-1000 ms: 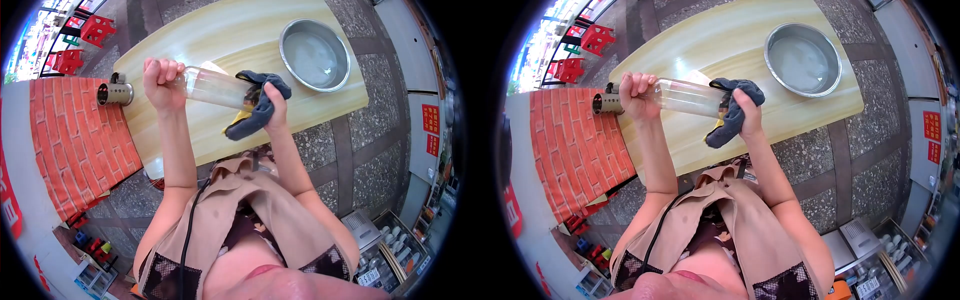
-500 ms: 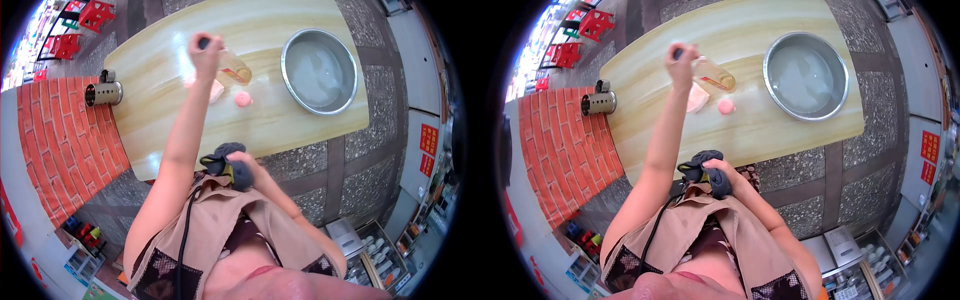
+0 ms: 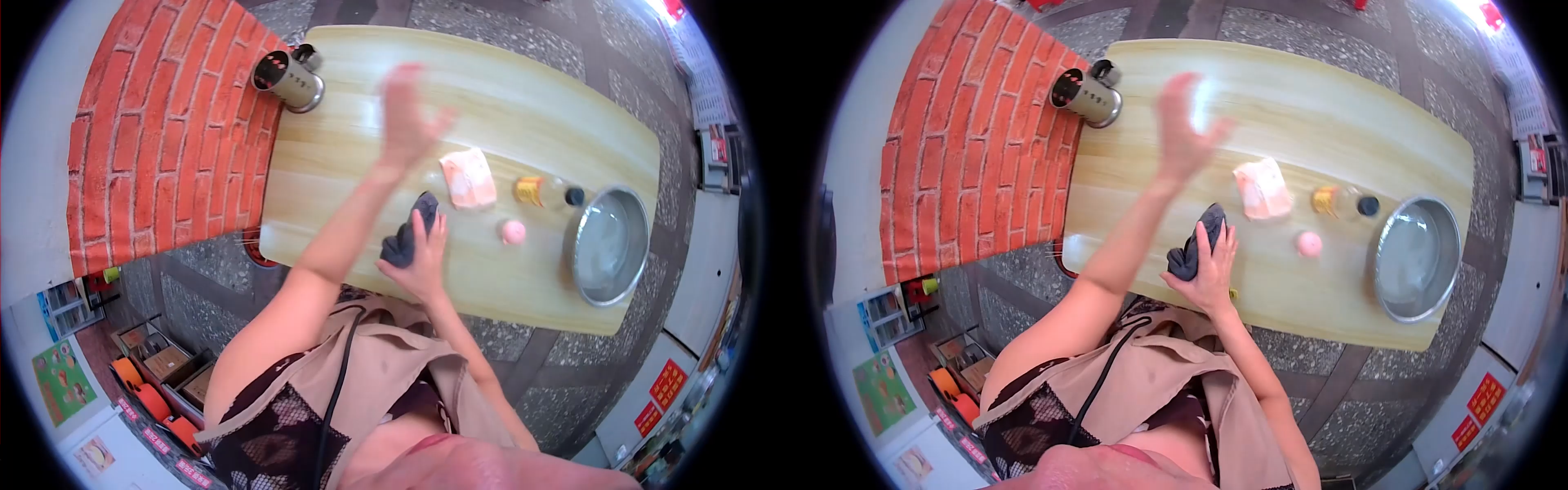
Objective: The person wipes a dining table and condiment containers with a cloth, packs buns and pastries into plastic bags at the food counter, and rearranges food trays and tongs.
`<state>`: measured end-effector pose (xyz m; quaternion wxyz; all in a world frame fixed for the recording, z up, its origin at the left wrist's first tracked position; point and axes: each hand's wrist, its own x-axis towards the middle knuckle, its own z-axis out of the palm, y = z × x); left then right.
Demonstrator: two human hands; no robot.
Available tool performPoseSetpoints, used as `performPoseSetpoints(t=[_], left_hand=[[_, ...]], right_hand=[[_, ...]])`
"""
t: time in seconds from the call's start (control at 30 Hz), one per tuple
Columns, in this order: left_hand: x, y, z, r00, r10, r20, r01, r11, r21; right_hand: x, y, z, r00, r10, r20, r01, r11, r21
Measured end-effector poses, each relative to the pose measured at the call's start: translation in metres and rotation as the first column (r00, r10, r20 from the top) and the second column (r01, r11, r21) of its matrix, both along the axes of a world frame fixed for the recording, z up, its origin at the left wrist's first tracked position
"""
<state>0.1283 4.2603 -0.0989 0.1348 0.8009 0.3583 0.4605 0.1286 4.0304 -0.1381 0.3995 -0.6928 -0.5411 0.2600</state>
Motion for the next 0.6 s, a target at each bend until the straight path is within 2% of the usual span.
performPoseSetpoints(t=[0.03, 0.07, 0.1, 0.17, 0.23, 0.27, 0.33, 0.37, 0.43, 0.47, 0.5, 0.53, 0.6], left_hand=[[-0.043, 0.029, -0.006, 0.970, 0.240, -0.023, -0.238, 0.968, 0.082], [-0.087, 0.056, -0.008, 0.870, 0.459, -0.179, -0.442, 0.888, 0.126], [-0.123, 0.078, -0.009, 0.739, 0.600, -0.307, -0.583, 0.798, 0.154], [-0.176, 0.107, -0.014, 0.549, 0.636, -0.541, -0.626, 0.743, 0.238], [-0.234, 0.136, -0.047, 0.668, 0.395, -0.630, -0.401, 0.905, 0.142], [-0.235, 0.131, -0.047, 0.677, 0.390, -0.624, -0.399, 0.907, 0.134], [-0.223, 0.114, -0.028, 0.850, 0.284, -0.443, -0.244, 0.959, 0.147], [-0.213, 0.109, -0.023, 0.875, 0.221, -0.431, -0.185, 0.975, 0.125], [-0.179, 0.105, -0.010, 0.928, 0.070, -0.367, -0.036, 0.995, 0.097], [-0.156, 0.106, -0.006, 0.949, -0.022, -0.314, 0.055, 0.994, 0.096], [-0.133, 0.107, -0.010, 0.958, -0.100, -0.269, 0.123, 0.990, 0.067], [-0.109, 0.109, -0.015, 0.946, -0.177, -0.271, 0.203, 0.976, 0.072], [-0.064, 0.109, -0.031, 0.924, -0.261, -0.280, 0.309, 0.941, 0.142]], right_hand=[[-0.010, 0.013, -0.017, 1.000, 0.010, 0.000, -0.010, 1.000, 0.006], [-0.021, 0.025, -0.043, 0.985, 0.047, 0.169, -0.042, 0.999, -0.032], [-0.030, 0.037, -0.070, 0.939, 0.082, 0.335, -0.060, 0.995, -0.075], [-0.037, 0.068, -0.100, 0.906, 0.108, 0.409, -0.070, 0.992, -0.107], [-0.028, 0.144, -0.110, 0.890, 0.026, 0.455, -0.010, 0.999, -0.037], [-0.017, 0.179, -0.115, 0.863, -0.048, 0.504, 0.042, 0.999, 0.022], [0.009, 0.253, -0.131, 0.800, -0.199, 0.566, 0.153, 0.980, 0.129], [0.021, 0.288, -0.139, 0.765, -0.275, 0.582, 0.213, 0.962, 0.174], [0.037, 0.333, -0.148, 0.703, -0.277, 0.655, 0.218, 0.961, 0.173], [0.037, 0.328, -0.143, 0.694, -0.190, 0.695, 0.158, 0.981, 0.110], [0.023, 0.318, -0.145, 0.709, -0.193, 0.679, 0.119, 0.981, 0.154], [0.010, 0.298, -0.152, 0.809, -0.091, 0.580, 0.069, 0.996, 0.060], [-0.024, 0.239, -0.139, 0.875, 0.013, 0.483, 0.000, 1.000, -0.028]])
